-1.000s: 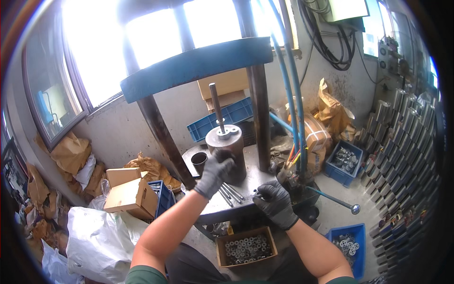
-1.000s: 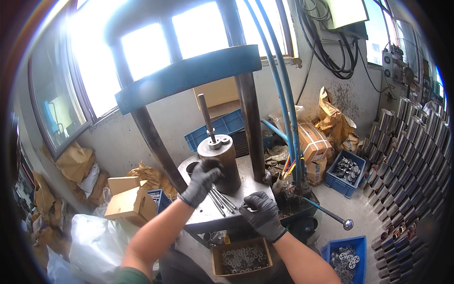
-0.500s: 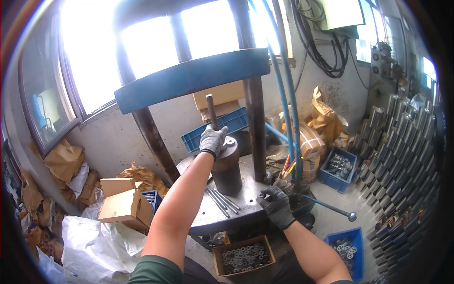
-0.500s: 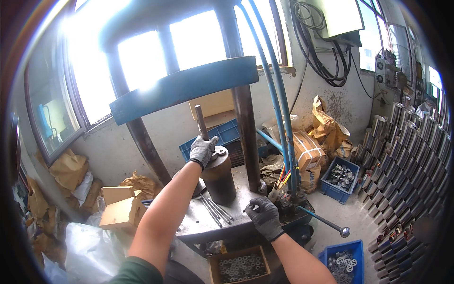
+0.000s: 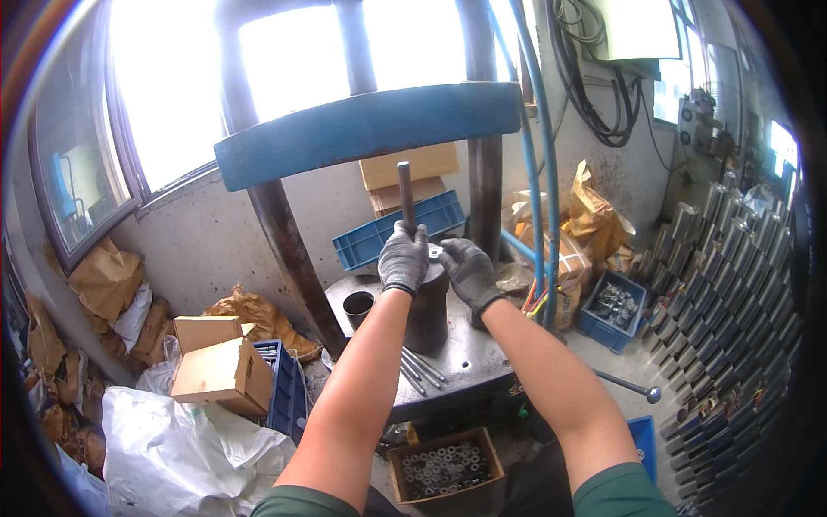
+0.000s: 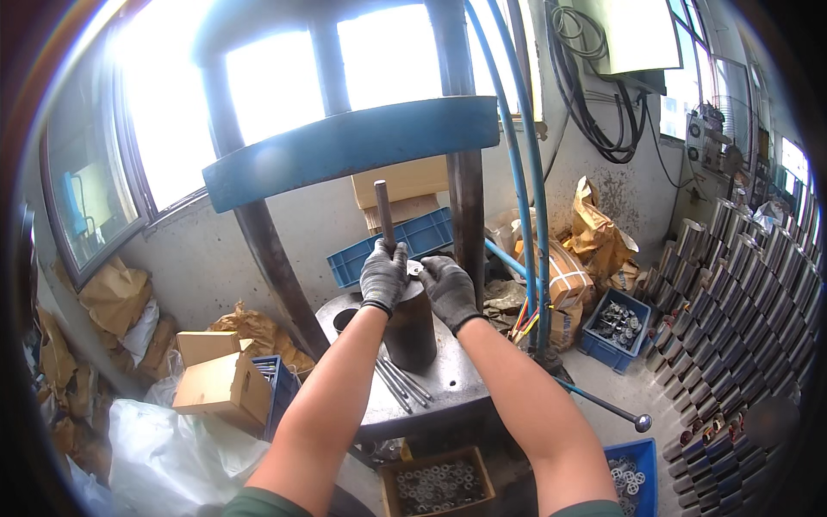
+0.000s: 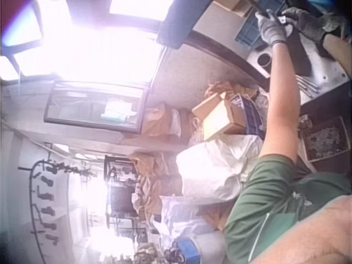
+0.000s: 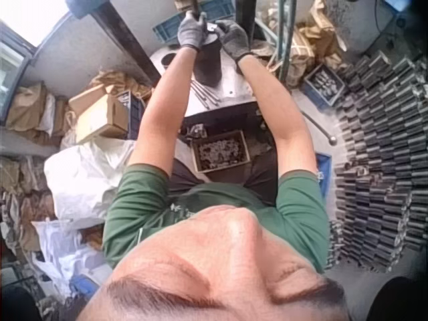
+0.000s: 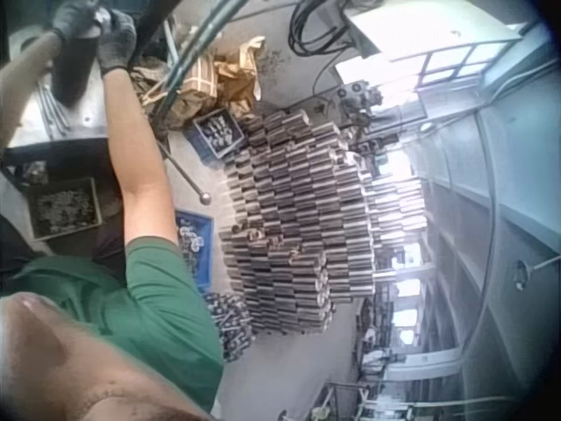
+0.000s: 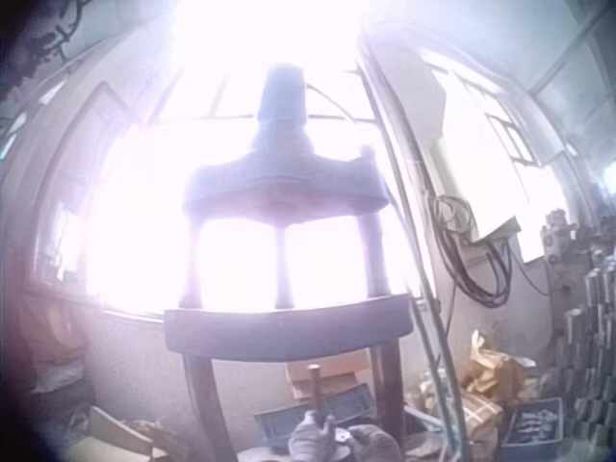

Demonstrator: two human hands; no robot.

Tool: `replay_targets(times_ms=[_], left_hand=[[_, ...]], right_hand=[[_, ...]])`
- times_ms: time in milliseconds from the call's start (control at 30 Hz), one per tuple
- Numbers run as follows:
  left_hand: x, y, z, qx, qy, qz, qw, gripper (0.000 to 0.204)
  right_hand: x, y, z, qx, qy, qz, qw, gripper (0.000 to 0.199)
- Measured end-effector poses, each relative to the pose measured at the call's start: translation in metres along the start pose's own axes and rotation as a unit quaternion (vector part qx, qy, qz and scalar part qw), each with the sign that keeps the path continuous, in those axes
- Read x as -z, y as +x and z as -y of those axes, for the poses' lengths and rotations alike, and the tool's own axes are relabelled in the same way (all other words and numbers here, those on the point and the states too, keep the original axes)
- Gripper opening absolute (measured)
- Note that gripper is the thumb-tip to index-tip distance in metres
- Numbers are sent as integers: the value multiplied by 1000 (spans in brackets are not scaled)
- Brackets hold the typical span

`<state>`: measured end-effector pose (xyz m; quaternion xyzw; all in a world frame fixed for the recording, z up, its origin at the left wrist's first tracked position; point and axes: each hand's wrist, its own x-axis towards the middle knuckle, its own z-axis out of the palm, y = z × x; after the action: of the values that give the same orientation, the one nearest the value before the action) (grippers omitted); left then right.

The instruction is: Assembling long metal bolts into cylindrical housings and using a manual press to secure them.

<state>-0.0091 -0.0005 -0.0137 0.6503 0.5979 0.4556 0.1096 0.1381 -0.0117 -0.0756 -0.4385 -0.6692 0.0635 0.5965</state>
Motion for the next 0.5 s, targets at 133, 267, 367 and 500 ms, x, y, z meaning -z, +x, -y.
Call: replay_targets(times_ms=[133,267,367,500], left_hand=[[0,-3,-2,-4,8,7,1000,39],[-3,-2,0,-20,-2,9,1000,39],[-7,-6,5,-40,-56,-20,997,34],[-23,8,39,-101,-325,-65,938,24]], right_hand=[[-8,20,12,-63,-161,112,979,28],[-12,11,16,-46,-210,90,972,27],[-11,10,15,-47,-191,90,976,31],[-14,11,30,-62,-185,119,973,34]])
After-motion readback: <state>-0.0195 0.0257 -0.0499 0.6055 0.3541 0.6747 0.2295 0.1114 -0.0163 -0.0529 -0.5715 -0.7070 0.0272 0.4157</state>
